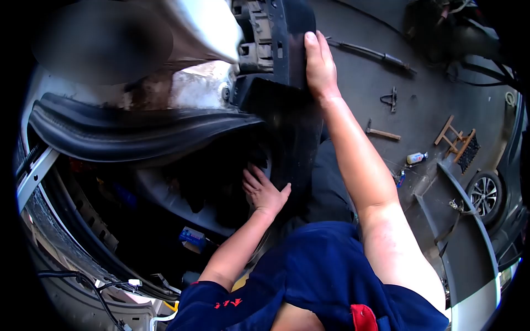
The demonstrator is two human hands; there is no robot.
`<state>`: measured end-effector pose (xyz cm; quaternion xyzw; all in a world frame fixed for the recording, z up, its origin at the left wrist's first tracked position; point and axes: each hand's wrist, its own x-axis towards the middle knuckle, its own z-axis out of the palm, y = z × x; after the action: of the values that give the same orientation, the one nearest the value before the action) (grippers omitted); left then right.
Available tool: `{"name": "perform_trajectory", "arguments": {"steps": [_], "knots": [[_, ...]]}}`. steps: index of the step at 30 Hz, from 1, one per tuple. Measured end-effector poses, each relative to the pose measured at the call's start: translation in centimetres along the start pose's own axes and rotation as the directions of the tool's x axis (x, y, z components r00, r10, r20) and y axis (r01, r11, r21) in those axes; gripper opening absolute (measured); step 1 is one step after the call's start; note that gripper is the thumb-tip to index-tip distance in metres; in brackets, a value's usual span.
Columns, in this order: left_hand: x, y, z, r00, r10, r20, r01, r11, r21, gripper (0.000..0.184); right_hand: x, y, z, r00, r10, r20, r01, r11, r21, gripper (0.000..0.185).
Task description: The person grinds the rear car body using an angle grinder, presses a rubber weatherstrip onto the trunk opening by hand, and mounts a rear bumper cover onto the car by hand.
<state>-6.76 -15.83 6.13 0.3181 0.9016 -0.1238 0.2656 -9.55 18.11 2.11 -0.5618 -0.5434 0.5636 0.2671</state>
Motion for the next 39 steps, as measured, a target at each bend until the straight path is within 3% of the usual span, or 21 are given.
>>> {"name": "perform_trajectory", "arguments": {"steps": [2, 5, 7, 11, 13, 14, 20, 26, 31, 33, 39], "knots": [[0.1, 0.3, -0.4, 1.0, -0.022, 0.019, 0.023, 1.0, -0.019, 0.129, 0.5, 0.3, 0.3, 0.998, -0.05, -0.042, 0.052, 0.997, 0.059, 0.08], [0.1, 0.4, -0.7, 1.0, -0.015, -0.006, 0.015, 1.0, -0.008, 0.13, 0.4, 0.3, 0.3, 0.99, -0.065, -0.127, 0.066, 0.998, 0.004, 0.068], [0.2, 0.7, -0.5, 1.0, -0.011, -0.01, 0.011, 1.0, -0.013, 0.131, -0.8, -0.1, -0.5, 0.989, -0.111, -0.097, 0.117, 0.991, 0.067, 0.067], [0.0, 0.1, 0.1, 0.998, 0.027, -0.058, -0.028, 0.999, -0.016, 0.134, -3.5, 2.0, -1.7, 0.953, -0.266, 0.147, 0.274, 0.961, -0.033, 0.103], [0.1, 0.0, 0.4, 0.999, 0.018, -0.043, -0.019, 0.999, -0.028, 0.136, -5.5, 1.6, -3.6, 0.869, -0.371, 0.327, 0.421, 0.902, -0.097, 0.124], [0.0, 0.1, 0.3, 0.999, 0.011, -0.035, -0.012, 1.0, -0.026, 0.136, -6.6, 0.8, -3.6, 0.854, -0.402, 0.331, 0.468, 0.871, -0.151, 0.136], [0.2, 0.1, 0.0, 1.0, 0.014, -0.01, -0.014, 0.999, -0.04, 0.136, -7.3, -1.8, -1.8, 0.93, -0.31, 0.195, 0.357, 0.888, -0.29, 0.144], [0.5, -0.2, 0.3, 1.0, 0.024, -0.019, -0.025, 0.998, -0.063, 0.136, -7.0, -2.1, -0.6, 0.942, -0.327, 0.069, 0.334, 0.903, -0.271, 0.144], [0.3, -0.3, 0.3, 0.999, 0.038, -0.031, -0.039, 0.997, -0.059, 0.137, -6.9, -2.4, -0.3, 0.953, -0.3, 0.042, 0.3, 0.92, -0.251, 0.144], [0.3, -0.3, 0.5, 0.999, -0.005, 0.047, 0.009, 0.996, -0.094, 0.138, -6.9, -2.6, -0.2, 0.952, -0.304, 0.037, 0.303, 0.92, -0.247, 0.144], [0.3, -0.9, 1.1, 0.994, 0.094, -0.051, -0.094, 0.996, -0.004, 0.134, -7.7, -3.5, -0.3, 0.956, -0.276, 0.094, 0.292, 0.914, -0.283, 0.145]]}}
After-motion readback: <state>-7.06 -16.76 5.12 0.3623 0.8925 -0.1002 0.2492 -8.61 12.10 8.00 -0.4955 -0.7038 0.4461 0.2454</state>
